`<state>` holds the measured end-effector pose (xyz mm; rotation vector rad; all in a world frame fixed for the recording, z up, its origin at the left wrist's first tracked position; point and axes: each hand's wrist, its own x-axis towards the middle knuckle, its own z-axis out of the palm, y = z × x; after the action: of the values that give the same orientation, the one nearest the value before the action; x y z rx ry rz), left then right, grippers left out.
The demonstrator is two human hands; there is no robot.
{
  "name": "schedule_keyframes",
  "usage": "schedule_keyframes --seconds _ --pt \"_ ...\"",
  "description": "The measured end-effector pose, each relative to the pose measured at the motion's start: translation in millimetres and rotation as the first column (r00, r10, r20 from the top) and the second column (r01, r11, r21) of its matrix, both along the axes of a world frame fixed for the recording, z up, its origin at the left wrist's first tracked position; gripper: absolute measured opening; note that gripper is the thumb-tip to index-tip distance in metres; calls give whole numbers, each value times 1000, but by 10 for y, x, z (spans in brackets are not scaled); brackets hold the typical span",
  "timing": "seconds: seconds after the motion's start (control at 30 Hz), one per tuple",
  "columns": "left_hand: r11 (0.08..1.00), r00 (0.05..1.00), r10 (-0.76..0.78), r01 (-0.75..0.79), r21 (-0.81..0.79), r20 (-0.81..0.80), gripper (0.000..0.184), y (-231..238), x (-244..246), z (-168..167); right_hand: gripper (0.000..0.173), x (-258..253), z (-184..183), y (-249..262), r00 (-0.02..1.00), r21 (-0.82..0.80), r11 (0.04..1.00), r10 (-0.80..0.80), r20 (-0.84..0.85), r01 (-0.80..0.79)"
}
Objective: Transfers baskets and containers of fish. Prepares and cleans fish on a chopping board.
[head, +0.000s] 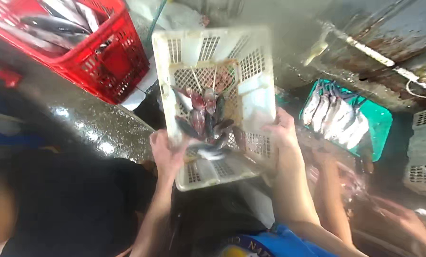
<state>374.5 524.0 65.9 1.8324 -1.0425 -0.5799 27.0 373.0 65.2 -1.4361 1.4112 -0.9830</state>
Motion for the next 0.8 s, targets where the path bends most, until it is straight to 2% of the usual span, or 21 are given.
schedule_keyframes --seconds 0.1,0.2,0.33,0.47,0.63,0.8 --pt "999 997 -31 28 -47 -74 58 8 140 -118 64 157 67 -46 998 -29 998 52 -35 -53" --pt "992 988 -27 8 -122 -154 64 204 274 -378 64 319 86 -19 989 -33 992 122 -83 -125" --pt "984 973 122 -145 -102 -198 67 687 186 -646 51 590 219 240 944 -11 983 173 -280 -184" --pt "961 931 216 -255 -102 -293 62 869 149 -740 44 843 296 256 875 -9 973 202 -439 -230" --pt "969 932 143 -201 -147 -334 65 801 432 -817 45 1029 224 121 851 1 964 236 -469 -267" --pt "957 941 180 -235 -170 -285 63 719 743 -968 44 1444 73 -60 869 -39 951 264 -419 -308"
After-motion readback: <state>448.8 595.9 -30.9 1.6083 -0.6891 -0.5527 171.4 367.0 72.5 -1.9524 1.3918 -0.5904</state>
